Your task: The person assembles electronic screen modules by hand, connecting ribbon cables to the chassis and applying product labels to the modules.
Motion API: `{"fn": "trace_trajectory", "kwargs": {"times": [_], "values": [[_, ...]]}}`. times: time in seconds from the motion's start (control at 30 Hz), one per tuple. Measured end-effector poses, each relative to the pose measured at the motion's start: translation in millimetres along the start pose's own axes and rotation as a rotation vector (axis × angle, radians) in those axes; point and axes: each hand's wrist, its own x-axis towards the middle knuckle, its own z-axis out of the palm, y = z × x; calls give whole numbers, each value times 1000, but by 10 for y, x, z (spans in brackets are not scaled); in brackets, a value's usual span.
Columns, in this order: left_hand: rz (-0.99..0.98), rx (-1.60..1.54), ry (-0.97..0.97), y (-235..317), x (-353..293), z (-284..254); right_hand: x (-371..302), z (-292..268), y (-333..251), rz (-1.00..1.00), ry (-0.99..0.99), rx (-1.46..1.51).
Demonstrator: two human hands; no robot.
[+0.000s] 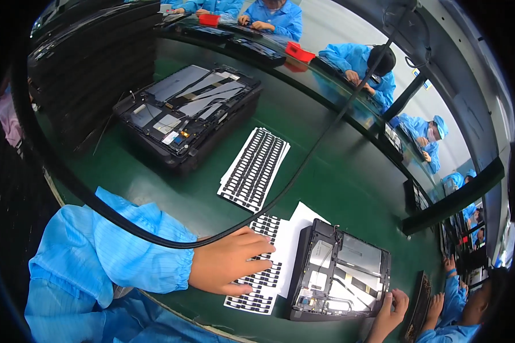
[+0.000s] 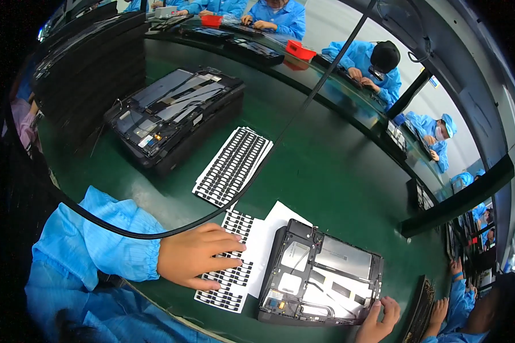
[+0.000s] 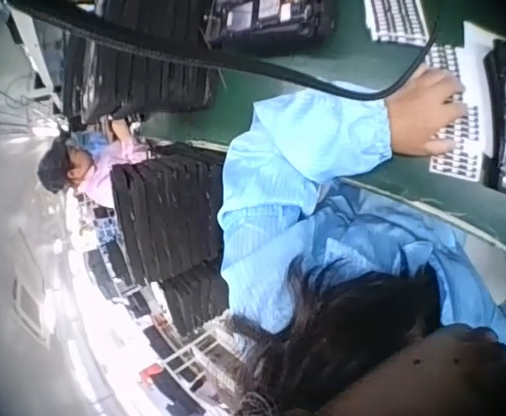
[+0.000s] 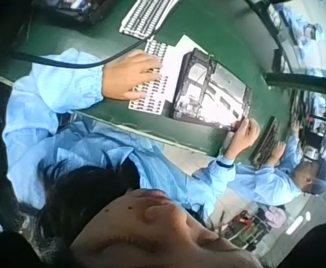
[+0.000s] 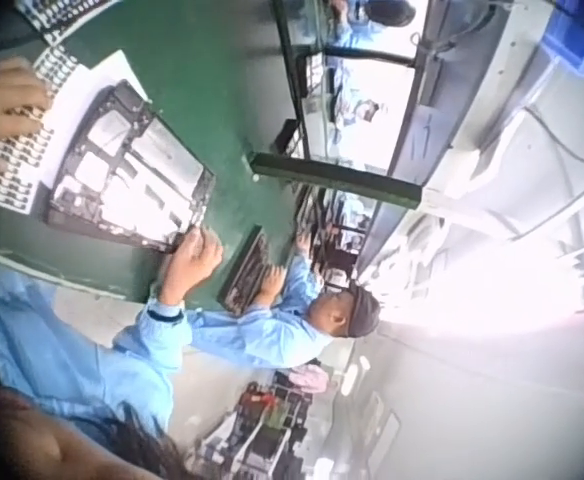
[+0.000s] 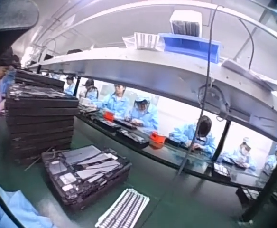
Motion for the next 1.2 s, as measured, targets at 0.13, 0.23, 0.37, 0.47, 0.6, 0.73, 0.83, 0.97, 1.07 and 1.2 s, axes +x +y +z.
{"fn": "trace_trajectory", "kwargs": {"times": [0.13,0.23,0.37,0.47,0.6,0.73,0.83,0.97,1.07,1.2], "values": [[59,-23,18,-65,169,-71,-28,75,-784,-295,-126,17],[57,52,-3,-160,215,-37,-113,241,-1508,-447,-341,145],[1,5,-4,-211,204,-22,-206,791,-1752,-640,-433,41],[4,-10,-17,-201,239,-35,-250,841,-1807,-647,-417,-39],[-31,-37,7,-187,187,-79,-270,902,-1876,-601,-414,30],[-15,82,13,-143,218,-136,-225,947,-1870,-549,-421,98],[-10,96,-3,-115,235,-139,-238,970,-1854,-579,-364,111],[-10,116,-30,-66,278,-150,-239,937,-1783,-570,-335,186],[-17,115,-49,-46,284,-142,-199,805,-1694,-451,-365,394],[-25,134,-36,-16,209,-171,-107,247,-1301,-198,-424,619]]}}
